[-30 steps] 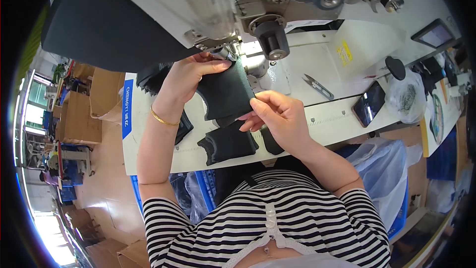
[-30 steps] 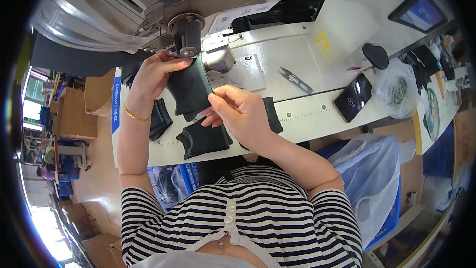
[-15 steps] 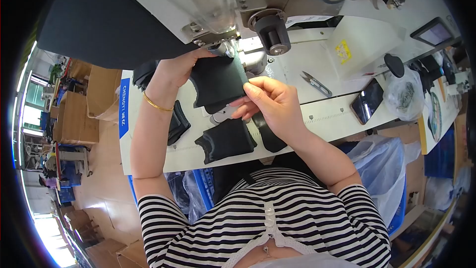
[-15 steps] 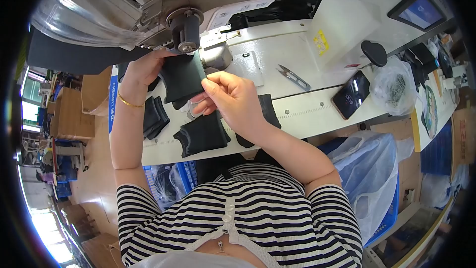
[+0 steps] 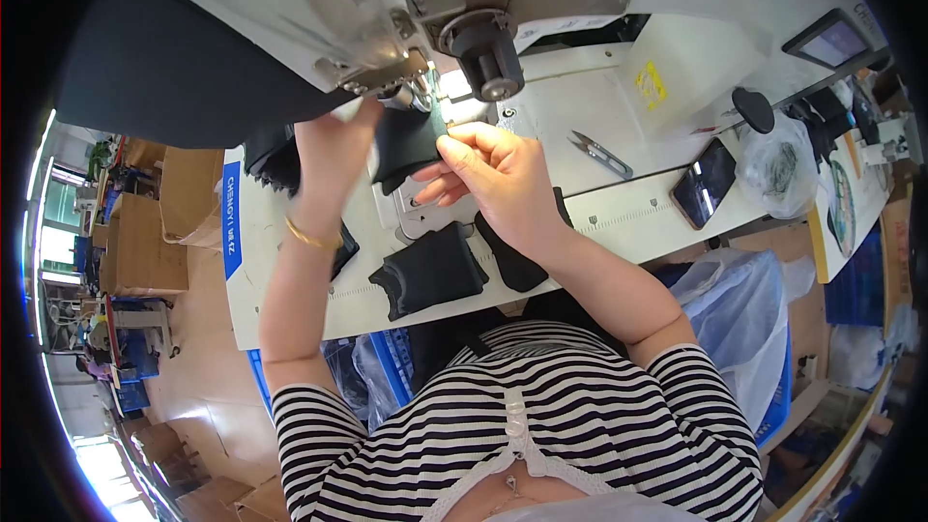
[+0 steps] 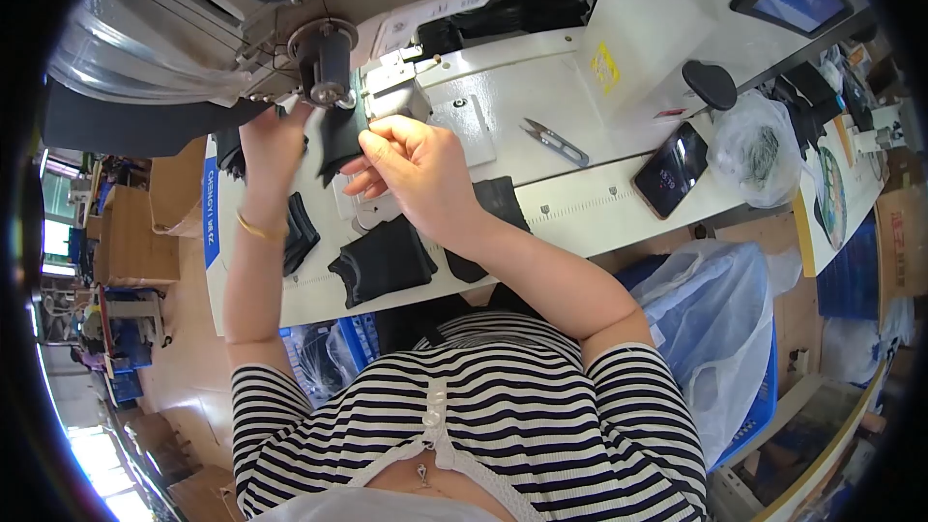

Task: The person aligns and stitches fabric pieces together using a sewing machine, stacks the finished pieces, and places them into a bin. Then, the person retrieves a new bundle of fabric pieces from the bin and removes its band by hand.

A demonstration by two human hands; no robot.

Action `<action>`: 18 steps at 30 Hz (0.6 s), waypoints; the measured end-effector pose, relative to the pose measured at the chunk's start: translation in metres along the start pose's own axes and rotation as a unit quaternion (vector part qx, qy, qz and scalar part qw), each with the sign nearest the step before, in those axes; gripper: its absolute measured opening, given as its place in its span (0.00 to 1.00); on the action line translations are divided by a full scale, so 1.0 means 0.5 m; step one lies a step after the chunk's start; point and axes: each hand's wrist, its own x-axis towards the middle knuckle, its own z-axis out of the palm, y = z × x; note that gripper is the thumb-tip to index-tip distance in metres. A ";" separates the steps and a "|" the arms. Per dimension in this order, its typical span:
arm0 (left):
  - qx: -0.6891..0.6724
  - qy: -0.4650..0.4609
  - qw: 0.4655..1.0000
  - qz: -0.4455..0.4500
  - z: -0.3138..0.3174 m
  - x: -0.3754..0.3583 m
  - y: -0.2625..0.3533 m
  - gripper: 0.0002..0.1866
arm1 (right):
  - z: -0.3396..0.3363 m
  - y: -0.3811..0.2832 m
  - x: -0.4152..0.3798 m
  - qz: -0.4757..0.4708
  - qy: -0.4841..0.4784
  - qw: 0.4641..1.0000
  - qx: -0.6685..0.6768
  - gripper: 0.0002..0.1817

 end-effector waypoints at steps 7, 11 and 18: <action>0.088 -0.093 0.984 0.122 -0.009 -0.083 0.087 0.22 | -0.006 -0.005 -0.014 -0.037 0.015 0.993 -0.115 0.13; 0.097 -0.101 0.979 0.147 -0.011 -0.079 0.100 0.20 | -0.016 -0.002 -0.021 -0.069 -0.003 0.993 -0.098 0.12; 0.147 -0.048 0.956 0.249 0.013 -0.087 0.115 0.13 | -0.024 -0.024 -0.017 -0.054 0.005 0.978 -0.203 0.10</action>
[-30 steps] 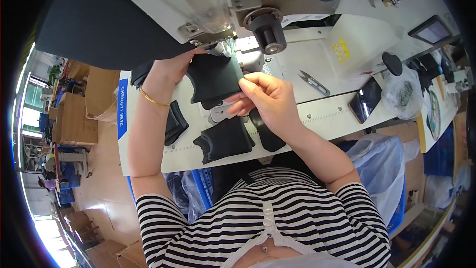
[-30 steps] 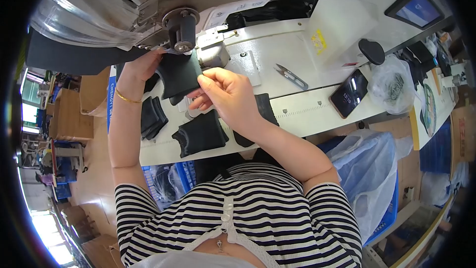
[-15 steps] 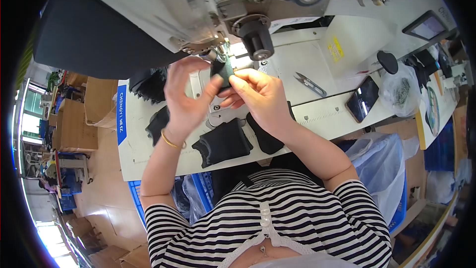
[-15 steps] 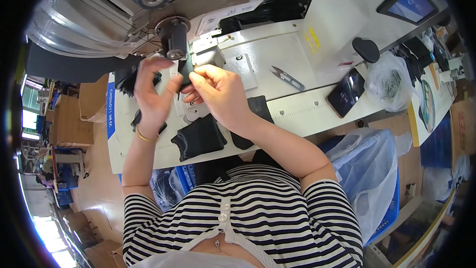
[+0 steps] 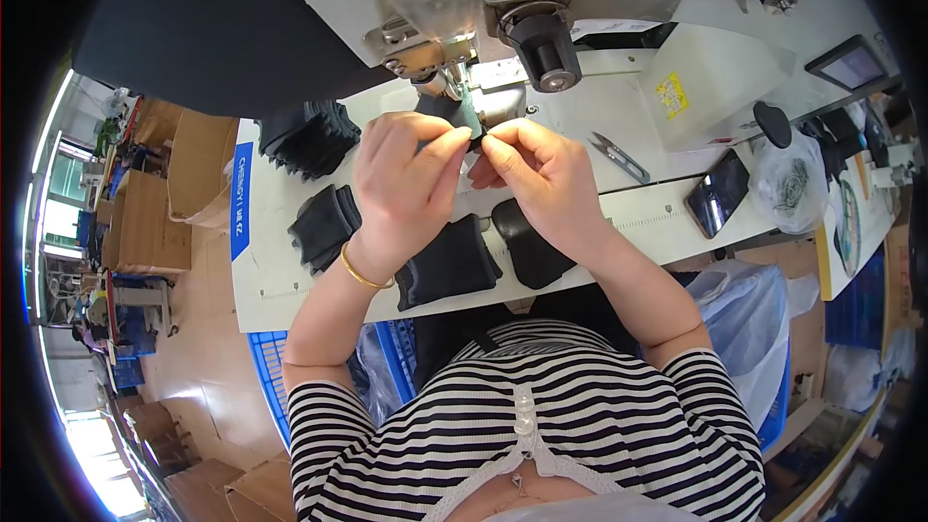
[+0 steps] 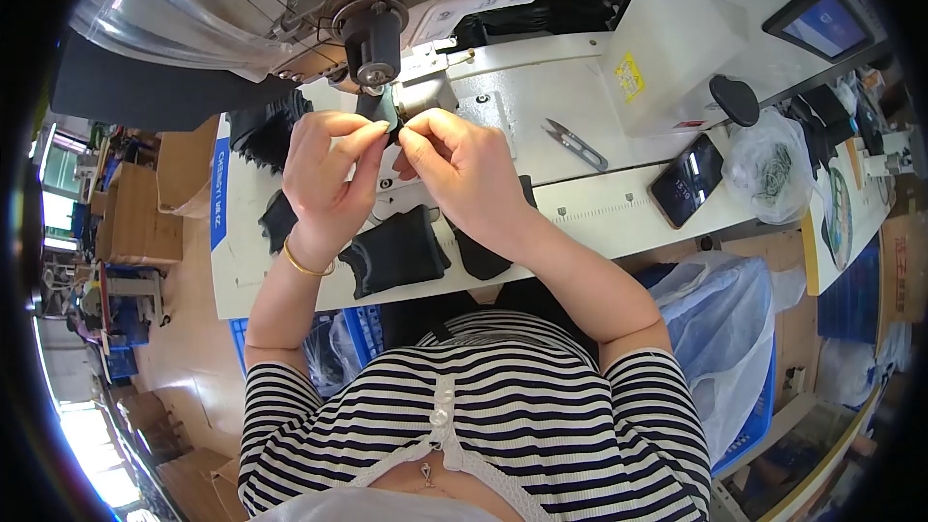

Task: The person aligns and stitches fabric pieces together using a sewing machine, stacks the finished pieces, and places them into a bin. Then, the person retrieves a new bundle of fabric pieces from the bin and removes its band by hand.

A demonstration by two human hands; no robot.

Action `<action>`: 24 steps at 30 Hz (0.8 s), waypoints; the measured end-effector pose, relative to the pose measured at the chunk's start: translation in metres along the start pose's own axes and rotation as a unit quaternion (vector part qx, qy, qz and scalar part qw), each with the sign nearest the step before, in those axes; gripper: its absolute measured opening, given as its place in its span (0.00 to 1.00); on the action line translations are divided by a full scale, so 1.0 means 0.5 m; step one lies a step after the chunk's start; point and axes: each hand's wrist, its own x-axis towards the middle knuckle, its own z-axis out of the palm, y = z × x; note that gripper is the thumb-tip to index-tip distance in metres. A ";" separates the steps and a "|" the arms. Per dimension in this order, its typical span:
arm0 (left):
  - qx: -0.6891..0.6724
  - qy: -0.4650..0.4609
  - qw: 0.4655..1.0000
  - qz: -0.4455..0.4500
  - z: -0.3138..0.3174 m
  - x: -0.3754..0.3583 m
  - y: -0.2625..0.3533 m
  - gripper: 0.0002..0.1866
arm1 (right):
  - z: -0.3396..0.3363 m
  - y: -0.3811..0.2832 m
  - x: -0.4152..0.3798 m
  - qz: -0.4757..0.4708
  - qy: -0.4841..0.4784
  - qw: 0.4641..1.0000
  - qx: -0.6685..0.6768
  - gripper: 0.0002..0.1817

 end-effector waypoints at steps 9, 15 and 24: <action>0.093 -0.013 0.987 0.133 -0.007 0.004 0.008 0.17 | 0.000 0.000 0.006 -0.007 -0.017 0.998 0.060 0.10; 0.104 -0.026 0.985 0.136 -0.008 0.002 0.005 0.16 | 0.001 0.001 0.010 -0.014 -0.005 0.998 0.053 0.10; 0.166 0.002 0.983 0.082 -0.004 -0.017 0.011 0.17 | 0.024 -0.003 0.005 0.003 0.040 0.999 0.037 0.09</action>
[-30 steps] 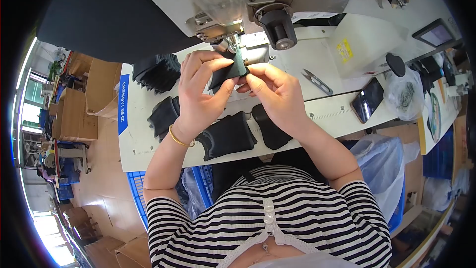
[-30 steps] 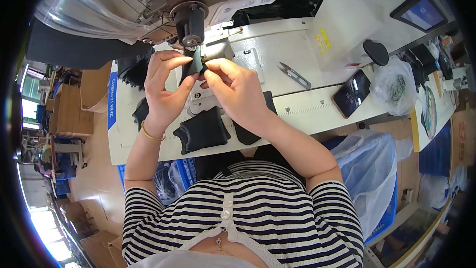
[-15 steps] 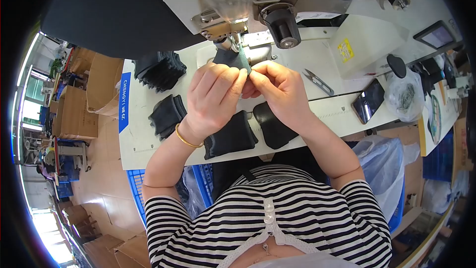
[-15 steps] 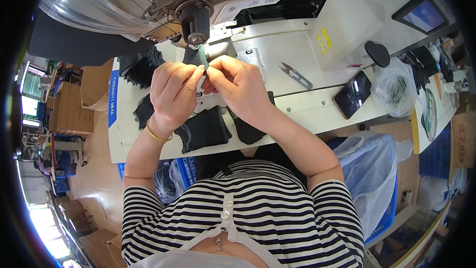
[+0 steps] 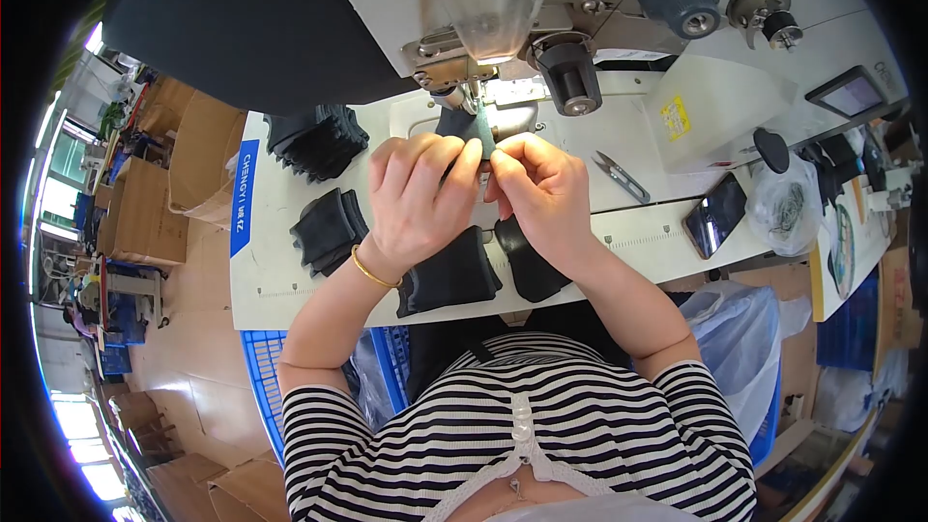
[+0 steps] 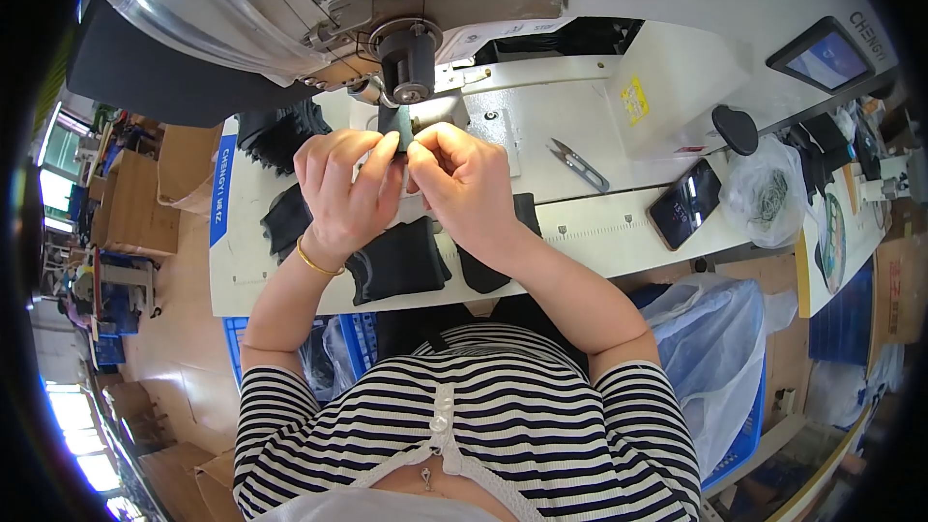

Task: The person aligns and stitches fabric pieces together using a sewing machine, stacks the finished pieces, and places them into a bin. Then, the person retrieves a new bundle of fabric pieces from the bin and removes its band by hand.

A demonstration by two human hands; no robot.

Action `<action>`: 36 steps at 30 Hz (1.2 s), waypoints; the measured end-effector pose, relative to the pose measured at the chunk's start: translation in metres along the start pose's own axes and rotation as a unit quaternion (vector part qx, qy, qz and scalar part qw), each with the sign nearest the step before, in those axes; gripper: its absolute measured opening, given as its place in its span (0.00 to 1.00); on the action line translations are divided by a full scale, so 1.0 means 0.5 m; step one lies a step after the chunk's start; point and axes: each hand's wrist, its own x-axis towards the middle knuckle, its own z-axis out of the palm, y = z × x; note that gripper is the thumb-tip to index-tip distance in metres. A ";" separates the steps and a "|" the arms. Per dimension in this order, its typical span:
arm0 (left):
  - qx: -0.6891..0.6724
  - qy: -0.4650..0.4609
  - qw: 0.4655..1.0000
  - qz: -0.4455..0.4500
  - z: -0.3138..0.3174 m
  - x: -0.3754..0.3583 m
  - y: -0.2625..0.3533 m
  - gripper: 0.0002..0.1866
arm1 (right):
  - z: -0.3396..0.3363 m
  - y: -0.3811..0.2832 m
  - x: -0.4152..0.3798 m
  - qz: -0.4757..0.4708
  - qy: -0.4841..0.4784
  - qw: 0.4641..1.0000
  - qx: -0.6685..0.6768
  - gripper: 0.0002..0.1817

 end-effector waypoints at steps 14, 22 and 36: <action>-0.029 0.052 0.996 0.063 0.016 -0.003 -0.034 0.15 | 0.009 0.009 0.004 0.003 0.001 1.000 0.031 0.10; -0.011 0.077 0.993 0.092 0.039 0.003 -0.061 0.19 | 0.008 0.015 0.009 0.010 0.006 0.998 0.065 0.09; 0.025 0.101 0.993 0.057 0.072 0.007 -0.076 0.14 | -0.002 0.029 -0.006 0.017 -0.012 0.998 0.051 0.09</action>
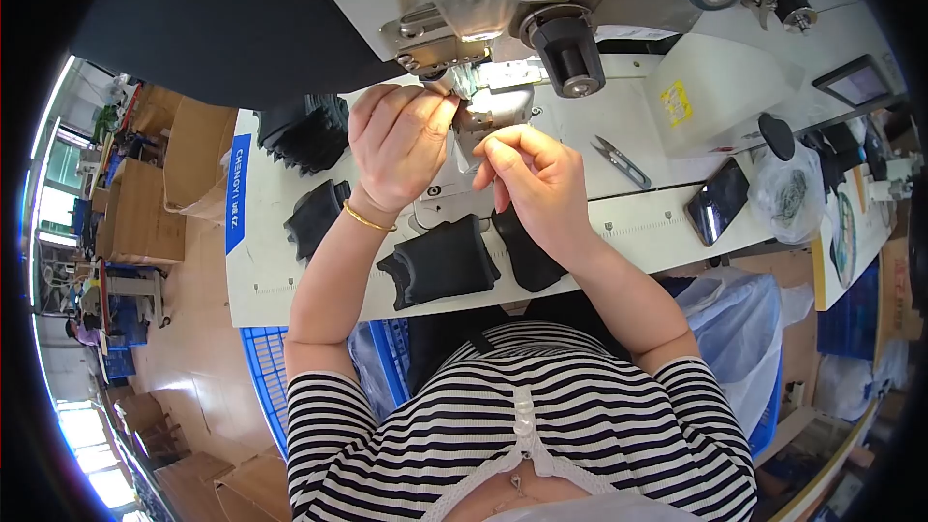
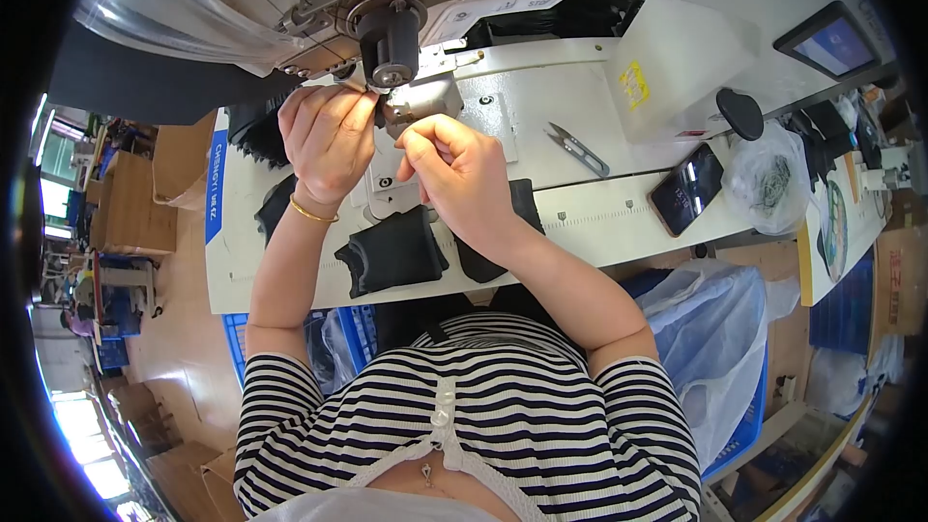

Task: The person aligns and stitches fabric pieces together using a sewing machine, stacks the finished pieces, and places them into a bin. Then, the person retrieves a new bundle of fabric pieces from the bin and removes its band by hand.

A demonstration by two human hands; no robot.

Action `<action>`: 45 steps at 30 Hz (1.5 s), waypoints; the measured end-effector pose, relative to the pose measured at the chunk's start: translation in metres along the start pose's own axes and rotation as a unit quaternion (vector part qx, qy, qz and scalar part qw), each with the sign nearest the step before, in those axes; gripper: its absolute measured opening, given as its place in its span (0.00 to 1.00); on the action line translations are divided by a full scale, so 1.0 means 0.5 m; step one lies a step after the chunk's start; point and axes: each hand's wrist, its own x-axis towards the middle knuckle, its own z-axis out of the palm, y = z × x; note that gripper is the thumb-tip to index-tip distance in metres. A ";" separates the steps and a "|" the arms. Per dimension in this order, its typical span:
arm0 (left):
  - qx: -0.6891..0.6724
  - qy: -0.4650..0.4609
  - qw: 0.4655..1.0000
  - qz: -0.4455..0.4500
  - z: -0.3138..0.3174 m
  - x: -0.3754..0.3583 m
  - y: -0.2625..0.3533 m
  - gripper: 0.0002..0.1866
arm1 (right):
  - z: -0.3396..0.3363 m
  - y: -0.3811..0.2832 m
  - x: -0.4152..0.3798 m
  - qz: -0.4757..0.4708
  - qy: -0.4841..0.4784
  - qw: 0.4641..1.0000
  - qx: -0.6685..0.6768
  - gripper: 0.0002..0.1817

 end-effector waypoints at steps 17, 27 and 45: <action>-0.009 -0.001 1.000 -0.024 0.001 0.001 0.004 0.12 | 0.005 0.017 -0.014 0.025 -0.012 1.000 -0.013 0.09; -0.006 0.001 1.000 -0.020 0.002 0.002 0.001 0.11 | 0.005 0.029 -0.031 0.040 -0.029 0.998 -0.032 0.09; -0.099 -0.082 0.944 -0.303 0.010 -0.061 0.029 0.26 | -0.167 0.111 -0.132 -0.086 0.094 0.816 -0.563 0.26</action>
